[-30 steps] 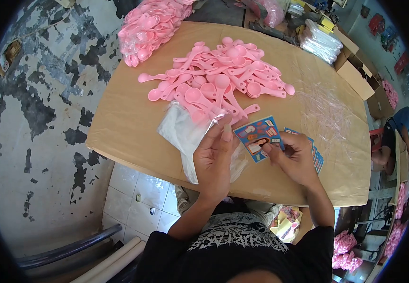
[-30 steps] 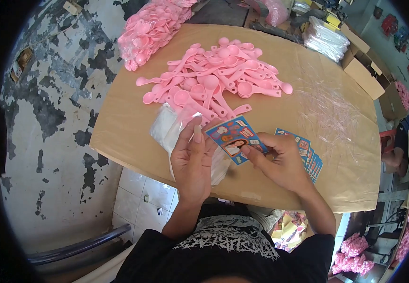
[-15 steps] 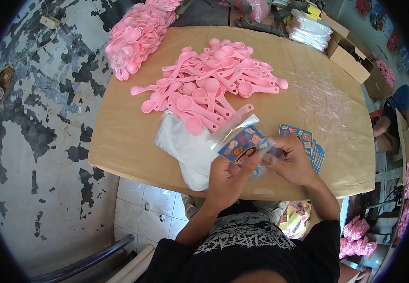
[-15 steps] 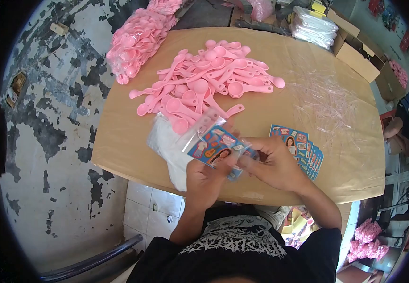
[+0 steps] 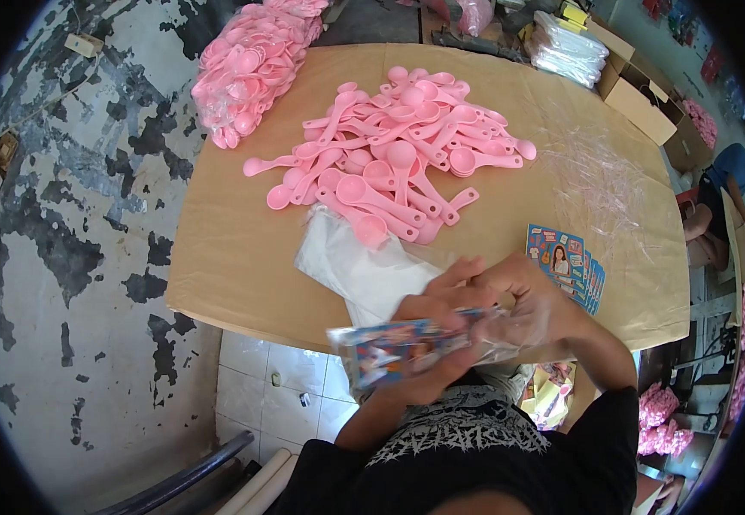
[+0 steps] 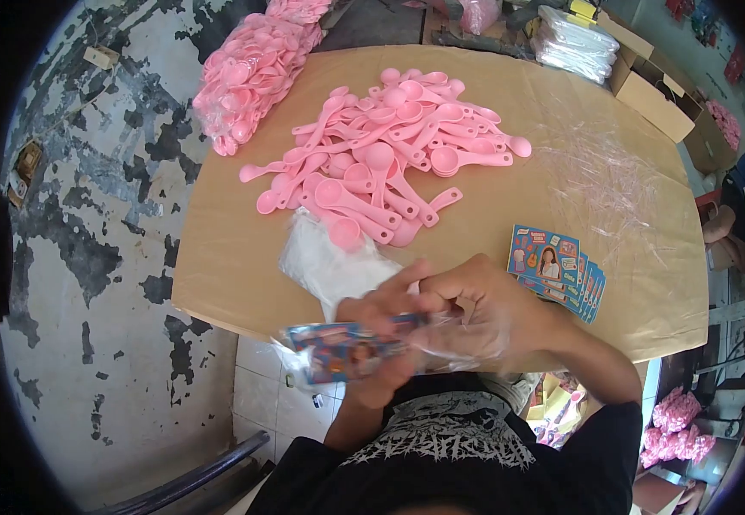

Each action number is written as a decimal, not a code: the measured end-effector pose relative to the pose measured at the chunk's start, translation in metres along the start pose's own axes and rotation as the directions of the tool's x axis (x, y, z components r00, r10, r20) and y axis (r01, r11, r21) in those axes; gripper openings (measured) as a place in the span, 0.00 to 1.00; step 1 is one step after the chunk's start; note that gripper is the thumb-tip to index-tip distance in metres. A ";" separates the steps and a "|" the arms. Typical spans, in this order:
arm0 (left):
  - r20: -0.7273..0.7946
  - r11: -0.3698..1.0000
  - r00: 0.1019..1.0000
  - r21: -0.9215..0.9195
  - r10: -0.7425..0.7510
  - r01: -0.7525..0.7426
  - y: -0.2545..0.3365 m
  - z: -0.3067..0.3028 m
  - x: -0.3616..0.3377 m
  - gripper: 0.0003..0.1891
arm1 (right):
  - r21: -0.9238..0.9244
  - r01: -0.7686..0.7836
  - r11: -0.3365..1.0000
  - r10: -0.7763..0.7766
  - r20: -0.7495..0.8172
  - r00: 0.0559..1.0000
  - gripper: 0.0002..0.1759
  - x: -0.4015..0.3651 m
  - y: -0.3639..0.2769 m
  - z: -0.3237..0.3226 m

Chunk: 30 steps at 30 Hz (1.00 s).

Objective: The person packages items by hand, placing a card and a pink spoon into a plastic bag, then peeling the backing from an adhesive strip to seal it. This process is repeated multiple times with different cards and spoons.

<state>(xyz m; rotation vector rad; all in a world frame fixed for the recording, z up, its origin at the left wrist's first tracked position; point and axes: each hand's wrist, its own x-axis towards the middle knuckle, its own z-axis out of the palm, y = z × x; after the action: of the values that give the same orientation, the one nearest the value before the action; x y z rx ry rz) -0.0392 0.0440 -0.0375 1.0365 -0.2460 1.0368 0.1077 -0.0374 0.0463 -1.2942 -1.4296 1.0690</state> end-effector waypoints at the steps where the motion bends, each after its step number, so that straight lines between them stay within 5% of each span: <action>1: -0.094 0.997 0.995 -0.064 0.026 -0.032 0.006 0.000 0.000 0.22 | -0.082 0.033 0.996 -0.030 0.040 0.999 0.06 0.005 -0.002 -0.007; 2: -0.186 0.990 0.981 -0.120 0.051 -0.074 0.012 -0.001 0.000 0.20 | -0.161 0.070 0.985 -0.057 0.081 0.995 0.07 0.011 -0.003 -0.014; 4: -0.278 0.989 0.949 0.034 0.147 -0.143 0.025 -0.014 0.007 0.23 | -0.467 -0.127 0.875 0.035 -0.201 0.979 0.13 0.034 -0.002 -0.021; 6: -0.238 0.977 0.951 0.123 0.199 -0.174 0.032 -0.018 0.010 0.25 | -0.770 -0.133 0.624 -0.153 -0.287 0.946 0.15 0.058 0.026 -0.039; 9: -0.170 0.960 0.954 0.177 0.247 -0.217 0.033 -0.020 0.013 0.26 | -0.893 -0.046 0.448 -0.229 -0.164 0.960 0.14 0.082 0.062 -0.047; 17: -0.338 0.983 0.936 -0.109 0.101 -0.145 0.034 -0.029 0.014 0.27 | -0.758 -0.265 0.596 0.095 -0.260 0.961 0.11 0.060 0.004 -0.057; 20: -0.355 0.986 0.929 -0.082 0.105 -0.143 0.031 -0.028 0.013 0.27 | -0.607 -0.203 0.768 0.023 -0.291 0.956 0.08 0.038 -0.028 -0.051; 23: -0.414 0.962 0.910 -0.235 0.028 -0.136 0.028 -0.023 0.012 0.26 | -0.479 0.043 0.877 -0.193 -0.270 0.943 0.06 0.017 -0.036 -0.040; 27: -0.398 0.938 0.917 -0.309 0.020 -0.155 0.018 -0.010 0.014 0.24 | -0.486 -0.124 0.865 0.046 -0.169 0.985 0.06 0.008 -0.077 -0.022; 30: -0.472 0.926 0.880 -0.351 -0.044 -0.142 0.019 0.005 0.011 0.24 | -0.490 0.007 0.872 -0.065 -0.101 0.993 0.06 0.013 -0.086 -0.015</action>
<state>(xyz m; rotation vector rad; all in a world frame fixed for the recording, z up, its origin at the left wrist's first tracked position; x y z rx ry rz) -0.0471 0.0491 -0.0168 0.4071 -0.0633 1.2009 0.1036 -0.0309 0.1337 -1.6456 -1.6924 0.6059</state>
